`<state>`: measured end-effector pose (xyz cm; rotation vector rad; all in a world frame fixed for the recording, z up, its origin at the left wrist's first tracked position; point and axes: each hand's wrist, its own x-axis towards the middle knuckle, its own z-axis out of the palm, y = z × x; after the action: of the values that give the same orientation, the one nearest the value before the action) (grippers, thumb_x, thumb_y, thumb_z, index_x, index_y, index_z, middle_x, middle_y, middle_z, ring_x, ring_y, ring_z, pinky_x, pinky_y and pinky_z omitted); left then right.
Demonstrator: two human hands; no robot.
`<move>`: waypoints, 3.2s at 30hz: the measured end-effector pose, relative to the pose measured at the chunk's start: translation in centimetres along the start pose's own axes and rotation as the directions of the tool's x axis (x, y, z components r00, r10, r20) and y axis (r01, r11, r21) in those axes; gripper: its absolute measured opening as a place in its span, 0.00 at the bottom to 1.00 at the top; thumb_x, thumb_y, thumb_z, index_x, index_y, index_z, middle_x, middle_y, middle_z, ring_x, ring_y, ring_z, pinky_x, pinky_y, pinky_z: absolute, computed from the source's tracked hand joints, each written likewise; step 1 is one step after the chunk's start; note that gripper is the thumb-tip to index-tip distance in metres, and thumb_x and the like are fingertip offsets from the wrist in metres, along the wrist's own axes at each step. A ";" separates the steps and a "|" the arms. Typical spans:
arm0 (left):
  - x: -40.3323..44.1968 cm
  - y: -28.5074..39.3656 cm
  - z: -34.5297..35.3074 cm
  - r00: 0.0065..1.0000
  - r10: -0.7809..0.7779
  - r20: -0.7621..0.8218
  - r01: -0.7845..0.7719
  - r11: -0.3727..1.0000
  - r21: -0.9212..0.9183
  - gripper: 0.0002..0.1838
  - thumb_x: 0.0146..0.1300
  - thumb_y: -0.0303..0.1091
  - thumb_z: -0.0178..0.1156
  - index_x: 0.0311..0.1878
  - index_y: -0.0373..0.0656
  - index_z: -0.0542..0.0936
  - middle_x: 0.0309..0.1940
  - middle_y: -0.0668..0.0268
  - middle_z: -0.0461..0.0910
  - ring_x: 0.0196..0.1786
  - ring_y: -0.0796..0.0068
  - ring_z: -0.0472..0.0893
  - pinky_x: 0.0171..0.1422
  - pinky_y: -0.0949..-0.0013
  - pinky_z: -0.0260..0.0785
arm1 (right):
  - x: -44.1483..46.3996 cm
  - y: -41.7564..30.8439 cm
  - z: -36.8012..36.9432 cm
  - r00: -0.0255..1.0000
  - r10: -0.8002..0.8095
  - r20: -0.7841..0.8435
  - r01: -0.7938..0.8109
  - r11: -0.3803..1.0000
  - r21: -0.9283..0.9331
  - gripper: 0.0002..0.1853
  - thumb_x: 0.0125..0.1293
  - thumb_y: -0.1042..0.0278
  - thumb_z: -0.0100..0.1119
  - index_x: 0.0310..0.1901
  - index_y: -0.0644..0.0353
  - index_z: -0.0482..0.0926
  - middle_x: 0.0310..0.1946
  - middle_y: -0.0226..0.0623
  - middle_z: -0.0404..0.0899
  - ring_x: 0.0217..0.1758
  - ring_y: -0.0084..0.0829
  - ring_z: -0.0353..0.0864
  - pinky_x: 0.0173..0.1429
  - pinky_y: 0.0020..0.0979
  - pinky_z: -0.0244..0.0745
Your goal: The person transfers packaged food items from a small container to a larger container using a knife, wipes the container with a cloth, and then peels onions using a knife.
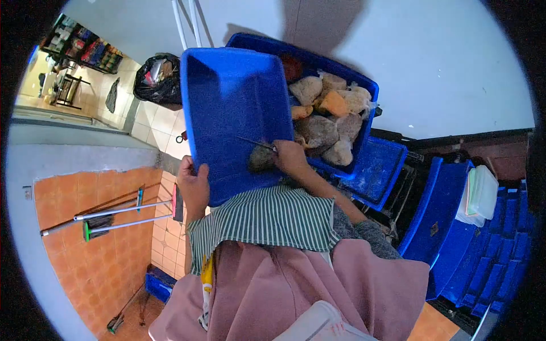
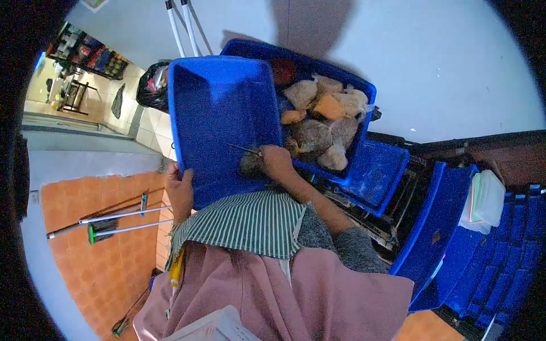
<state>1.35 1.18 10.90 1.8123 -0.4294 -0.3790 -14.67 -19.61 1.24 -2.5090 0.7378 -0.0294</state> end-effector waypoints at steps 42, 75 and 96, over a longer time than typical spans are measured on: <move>11.8 4.4 -1.4 0.927 0.346 -0.146 -0.364 0.923 -0.127 0.08 0.60 0.18 0.55 0.31 0.43 0.70 0.27 0.77 0.69 0.31 0.88 0.65 0.37 0.79 0.59 | 9.2 -4.3 -5.8 0.909 -0.047 -0.414 0.107 0.987 0.121 0.18 0.59 0.65 0.64 0.51 0.56 0.79 0.50 0.44 0.79 0.44 0.47 0.84 0.48 0.44 0.80; 7.8 3.7 -3.6 0.935 0.264 -0.237 -0.303 0.941 -0.149 0.10 0.61 0.18 0.56 0.30 0.46 0.71 0.26 0.78 0.69 0.30 0.88 0.65 0.37 0.79 0.59 | 0.0 7.4 -8.8 0.827 0.478 -0.296 -0.265 0.796 0.545 0.20 0.63 0.52 0.68 0.36 0.66 0.81 0.29 0.39 0.79 0.32 0.35 0.76 0.43 0.41 0.73; 38.0 -6.7 -35.1 0.680 0.435 -0.591 -0.337 0.900 0.276 0.04 0.55 0.23 0.61 0.29 0.38 0.74 0.20 0.70 0.71 0.26 0.83 0.68 0.30 0.72 0.63 | 11.8 -6.1 7.2 0.671 0.457 -0.584 -0.378 0.888 0.261 0.17 0.66 0.59 0.62 0.45 0.67 0.80 0.36 0.48 0.82 0.40 0.42 0.81 0.47 0.41 0.74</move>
<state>51.79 14.48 12.55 1.7993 -0.3420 0.5902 -0.44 -17.84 -3.47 -2.1309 1.5262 -0.7726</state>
